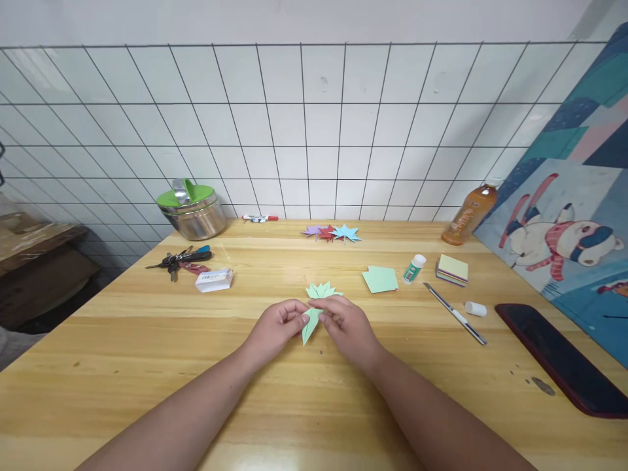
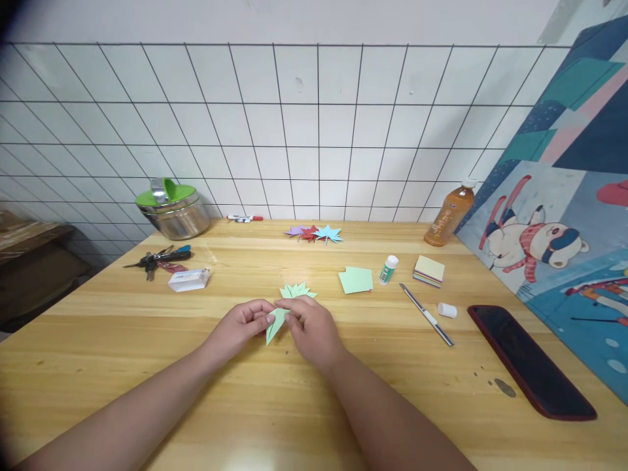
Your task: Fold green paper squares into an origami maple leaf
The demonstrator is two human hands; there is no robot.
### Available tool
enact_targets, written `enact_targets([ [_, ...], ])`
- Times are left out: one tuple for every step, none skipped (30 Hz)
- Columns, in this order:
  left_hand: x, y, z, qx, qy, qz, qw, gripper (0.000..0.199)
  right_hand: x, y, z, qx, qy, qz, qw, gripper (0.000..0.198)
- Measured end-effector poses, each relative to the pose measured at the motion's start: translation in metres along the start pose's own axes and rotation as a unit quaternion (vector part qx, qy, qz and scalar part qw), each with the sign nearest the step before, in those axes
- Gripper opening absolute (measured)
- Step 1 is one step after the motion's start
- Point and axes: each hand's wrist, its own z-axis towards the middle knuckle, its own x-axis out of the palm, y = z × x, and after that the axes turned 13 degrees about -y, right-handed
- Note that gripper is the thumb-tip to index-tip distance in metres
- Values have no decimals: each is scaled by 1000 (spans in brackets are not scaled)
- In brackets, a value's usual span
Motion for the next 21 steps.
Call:
enact_targets([
  [0, -1, 0, -3, -5, 2, 1000, 28, 0, 0, 1, -9, 0, 1, 1000, 35],
  [0, -2, 0, -6, -11, 2, 1000, 28, 0, 0, 1, -14, -2, 2, 1000, 36],
  [-1, -2, -1, -9, -20, 0, 1000, 28, 0, 0, 1, -17, -4, 4, 1000, 36],
  [-1, -3, -1, -10, -30, -2, 1000, 28, -1, 1, 1, -19, -6, 5, 1000, 37],
  [-1, -3, -1, -10, -37, -3, 999, 28, -1, 1, 1, -22, -9, 5, 1000, 37],
  [-1, -3, -1, -9, -42, -2, 999, 29, -1, 1, 1, -25, -11, 5, 1000, 37],
  [-1, -3, -1, -8, -45, 3, 999, 29, -2, 2, 1, -26, -14, 5, 1000, 36],
  [-2, -3, -1, -6, -45, 11, 999, 28, -3, 2, 1, -24, -18, 6, 1000, 34],
  [-2, -2, -1, -2, -46, 23, 999, 28, -4, 3, 1, -20, -23, 8, 999, 31],
  [-2, -1, -1, 5, -49, 38, 998, 26, -5, 3, 1, -16, -28, 12, 999, 29],
  [-2, 0, -1, 15, -55, 54, 997, 25, -6, 3, 1, -11, -30, 14, 999, 27],
  [-1, 1, -1, 25, -61, 70, 995, 23, -7, 3, 1, -4, -28, 12, 1000, 25],
  [-1, 2, -2, 36, -66, 85, 994, 21, -7, 3, 1, 8, -25, 4, 1000, 23],
  [-1, 3, -3, 45, -69, 97, 992, 20, -6, 2, 1, 25, -20, -9, 999, 19],
  [0, 3, -3, 51, -71, 107, 990, 19, -5, 1, 0, 48, -17, -21, 999, 15],
  [0, 3, -4, 55, -71, 113, 989, 18, -4, 0, 0, 74, -18, -27, 997, 10],
  [0, 3, -4, 57, -72, 116, 989, 18, -2, -1, 0, 101, -21, -22, 994, 5],
  [1, 3, -5, 59, -72, 119, 989, 18, -1, -2, 0, 125, -24, -6, 992, 6],
  [1, 2, -5, 59, -73, 122, 988, 17, 1, -3, 0, 142, -26, 15, 989, 15],
  [1, 2, -5, 59, -75, 126, 987, 17, 2, -3, 0, 152, -26, 36, 987, 24],
  [1, 1, -5, 58, -73, 129, 987, 17, 2, -3, 1, 157, -24, 51, 986, 27],
])
